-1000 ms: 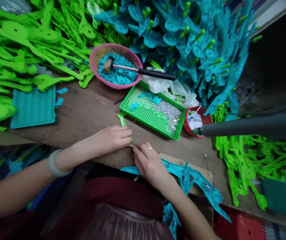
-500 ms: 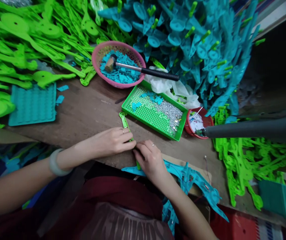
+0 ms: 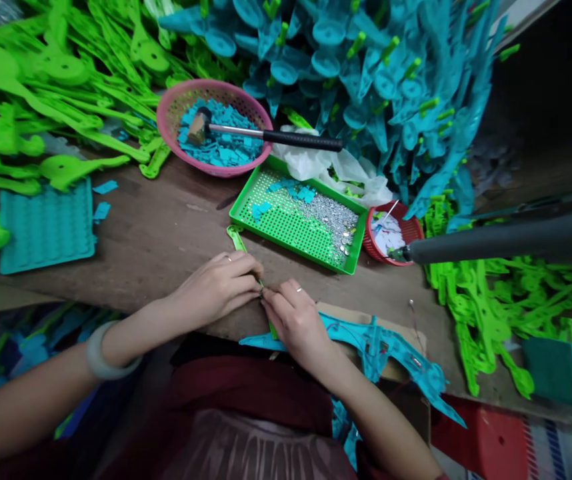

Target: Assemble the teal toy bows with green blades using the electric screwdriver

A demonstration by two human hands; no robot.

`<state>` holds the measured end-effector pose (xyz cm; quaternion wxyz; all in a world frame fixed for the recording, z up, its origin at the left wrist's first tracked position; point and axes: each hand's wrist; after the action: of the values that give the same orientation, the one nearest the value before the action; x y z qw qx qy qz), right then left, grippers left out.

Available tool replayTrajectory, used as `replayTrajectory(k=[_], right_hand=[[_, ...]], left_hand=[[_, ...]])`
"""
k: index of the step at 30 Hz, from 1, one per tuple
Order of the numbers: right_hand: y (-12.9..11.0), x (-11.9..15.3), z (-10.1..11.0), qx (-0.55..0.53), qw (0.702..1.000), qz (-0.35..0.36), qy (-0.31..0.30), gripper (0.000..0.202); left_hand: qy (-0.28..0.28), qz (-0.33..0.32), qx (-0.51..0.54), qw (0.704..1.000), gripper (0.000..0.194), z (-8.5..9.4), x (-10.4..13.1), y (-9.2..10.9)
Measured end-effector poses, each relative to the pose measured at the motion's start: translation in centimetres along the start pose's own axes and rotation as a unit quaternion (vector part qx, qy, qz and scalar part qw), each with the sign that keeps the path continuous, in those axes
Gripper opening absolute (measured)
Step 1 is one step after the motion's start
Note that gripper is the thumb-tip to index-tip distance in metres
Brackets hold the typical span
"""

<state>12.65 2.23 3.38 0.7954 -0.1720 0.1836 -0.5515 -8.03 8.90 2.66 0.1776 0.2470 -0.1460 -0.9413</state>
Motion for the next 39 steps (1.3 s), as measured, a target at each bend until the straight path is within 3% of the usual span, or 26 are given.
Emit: replayTrajectory(k=[5,16,27,35,39], right_hand=[[0.1,-0.1,0.0,-0.021,1.000,-0.001,0.008,0.016],[0.6,-0.1,0.0,-0.014,1.000,0.006,-0.014,0.023],[0.7,0.2,0.7,0.036,0.998,0.030,-0.034,0.018],[-1.7,0.7,0.9,0.188,0.977,0.076,-0.070,0.026],[-2.0,0.5,0.7,0.181,0.978,0.074,-0.075,0.024]], left_hand=[[-0.051,-0.036,0.040,0.997,0.014,0.7,-0.9,-1.7],[-0.087,-0.146,-0.023,0.985,0.031,0.9,-2.4,-2.2],[-0.139,-0.090,0.098,0.981,0.023,1.4,-2.6,-2.7],[-0.155,-0.076,0.080,0.982,0.017,2.0,-2.4,-2.1],[-0.152,-0.070,0.072,0.983,0.013,2.3,-2.4,-1.5]])
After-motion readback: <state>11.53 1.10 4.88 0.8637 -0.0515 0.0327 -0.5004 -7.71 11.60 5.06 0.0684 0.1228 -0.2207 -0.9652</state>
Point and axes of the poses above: each hand's wrist, its own x-axis away from the middle knuckle, its own z-axis out of the back of the hand, y = z × x, and after that the axes turned 11 degrees about -z, right-handed
